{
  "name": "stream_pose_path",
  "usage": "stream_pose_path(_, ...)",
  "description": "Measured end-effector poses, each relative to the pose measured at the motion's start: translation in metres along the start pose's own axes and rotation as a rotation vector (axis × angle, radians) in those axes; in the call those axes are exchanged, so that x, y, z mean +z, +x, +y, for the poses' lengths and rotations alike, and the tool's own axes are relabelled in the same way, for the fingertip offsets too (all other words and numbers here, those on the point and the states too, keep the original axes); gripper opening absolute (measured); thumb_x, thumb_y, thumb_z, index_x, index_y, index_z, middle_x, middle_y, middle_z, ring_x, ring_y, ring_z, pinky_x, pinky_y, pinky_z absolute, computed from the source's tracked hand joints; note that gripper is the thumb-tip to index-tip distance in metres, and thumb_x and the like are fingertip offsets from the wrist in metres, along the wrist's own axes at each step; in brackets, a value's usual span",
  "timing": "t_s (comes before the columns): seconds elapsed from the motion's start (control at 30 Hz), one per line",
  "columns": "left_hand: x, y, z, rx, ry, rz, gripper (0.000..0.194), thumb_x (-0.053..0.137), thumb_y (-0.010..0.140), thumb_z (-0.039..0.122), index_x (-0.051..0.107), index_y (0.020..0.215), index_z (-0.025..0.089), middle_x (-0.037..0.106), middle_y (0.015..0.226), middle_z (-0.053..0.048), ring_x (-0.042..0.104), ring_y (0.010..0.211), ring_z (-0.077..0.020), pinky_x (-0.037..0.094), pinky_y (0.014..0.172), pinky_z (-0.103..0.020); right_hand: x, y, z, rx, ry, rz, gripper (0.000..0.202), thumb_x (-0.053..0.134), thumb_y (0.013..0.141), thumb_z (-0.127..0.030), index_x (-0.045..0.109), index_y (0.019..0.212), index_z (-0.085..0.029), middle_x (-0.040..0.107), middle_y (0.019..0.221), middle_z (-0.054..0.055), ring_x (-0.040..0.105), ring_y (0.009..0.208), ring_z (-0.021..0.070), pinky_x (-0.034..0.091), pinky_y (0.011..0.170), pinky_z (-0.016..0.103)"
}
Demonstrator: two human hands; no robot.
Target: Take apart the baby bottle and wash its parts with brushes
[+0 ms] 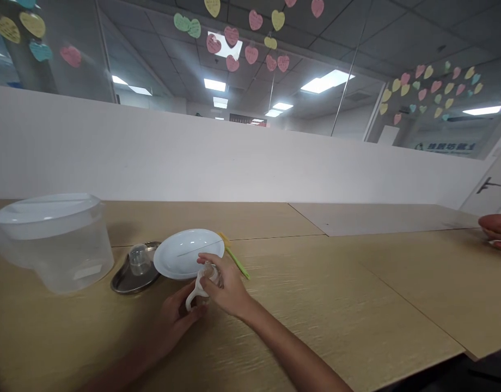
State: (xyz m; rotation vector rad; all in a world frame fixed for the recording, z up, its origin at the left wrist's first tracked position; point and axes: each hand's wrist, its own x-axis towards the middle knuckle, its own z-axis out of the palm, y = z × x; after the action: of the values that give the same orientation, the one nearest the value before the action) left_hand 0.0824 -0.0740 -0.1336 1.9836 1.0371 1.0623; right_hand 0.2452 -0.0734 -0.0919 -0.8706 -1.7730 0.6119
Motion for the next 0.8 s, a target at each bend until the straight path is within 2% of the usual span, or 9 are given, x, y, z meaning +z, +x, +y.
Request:
stream_pose_path(0.13,0.000,0.000,-0.004,-0.003,-0.033,-0.053,0.055,0.056,0.080,0.046,0.053,0.127,0.018,0.070,0.089,-0.006,0.062,0.083,-0.0236,0.049,0.074,-0.032,0.013,-0.009,0.015,-0.057,0.053,0.127,0.042,0.054,0.079,-0.023,0.049,0.120,-0.020,0.066,0.105,0.008,0.062,0.092,0.0187,0.049,0.082,0.035)
stream_pose_path(0.3,0.000,0.000,-0.001,-0.042,-0.056,-0.031,0.055,0.058,0.079,0.045,0.053,0.127,0.020,0.069,0.098,-0.007,0.062,0.088,-0.0246,0.049,0.078,-0.034,0.022,-0.015,0.023,-0.012,0.018,0.273,0.054,0.066,0.073,-0.027,0.045,0.122,-0.020,0.065,0.105,0.009,0.061,0.097,0.0204,0.047,0.088,0.036)
stream_pose_path(0.37,0.000,0.001,0.001,-0.063,-0.076,-0.032,0.055,0.058,0.078,0.046,0.054,0.126,0.020,0.068,0.105,-0.008,0.062,0.089,-0.0248,0.050,0.079,-0.034,0.022,-0.017,0.023,-0.015,-0.018,0.313,0.053,0.067,0.073,-0.029,0.046,0.121,-0.020,0.063,0.108,0.010,0.059,0.100,0.0209,0.046,0.089,0.037)
stream_pose_path(0.43,0.000,0.001,0.002,-0.074,-0.086,-0.038,0.057,0.057,0.078,0.048,0.054,0.126,0.018,0.067,0.107,-0.008,0.062,0.089,-0.0255,0.050,0.079,-0.034,0.020,-0.019,0.022,-0.036,-0.027,0.334,0.047,0.062,0.079,-0.030,0.046,0.121,-0.019,0.061,0.111,0.010,0.057,0.103,0.0202,0.045,0.091,0.037)
stream_pose_path(0.53,0.000,0.002,0.000,-0.082,-0.051,-0.016,0.060,0.057,0.077,0.048,0.053,0.127,0.016,0.069,0.098,-0.007,0.062,0.090,-0.0270,0.049,0.080,-0.035,0.017,-0.020,0.020,-0.056,0.011,0.371,0.036,0.051,0.087,-0.028,0.046,0.121,-0.020,0.061,0.106,0.009,0.058,0.097,0.0180,0.045,0.087,0.035)
stream_pose_path(0.67,-0.002,0.005,-0.003,-0.041,-0.007,-0.025,0.056,0.057,0.078,0.046,0.054,0.126,0.017,0.069,0.094,-0.006,0.061,0.088,-0.0252,0.048,0.079,-0.033,0.014,-0.021,0.021,-0.061,-0.018,0.425,0.031,0.049,0.087,-0.029,0.049,0.116,-0.020,0.061,0.101,0.007,0.057,0.089,0.0171,0.046,0.081,0.034)
stream_pose_path(0.8,-0.006,0.007,0.001,-0.017,-0.011,-0.084,0.056,0.056,0.080,0.046,0.054,0.125,0.013,0.068,0.083,-0.005,0.060,0.086,-0.0244,0.048,0.080,-0.033,0.014,-0.020,0.026,-0.082,-0.065,0.336,0.034,0.049,0.085,-0.027,0.049,0.118,-0.020,0.057,0.116,0.009,0.054,0.105,0.0202,0.043,0.092,0.038)
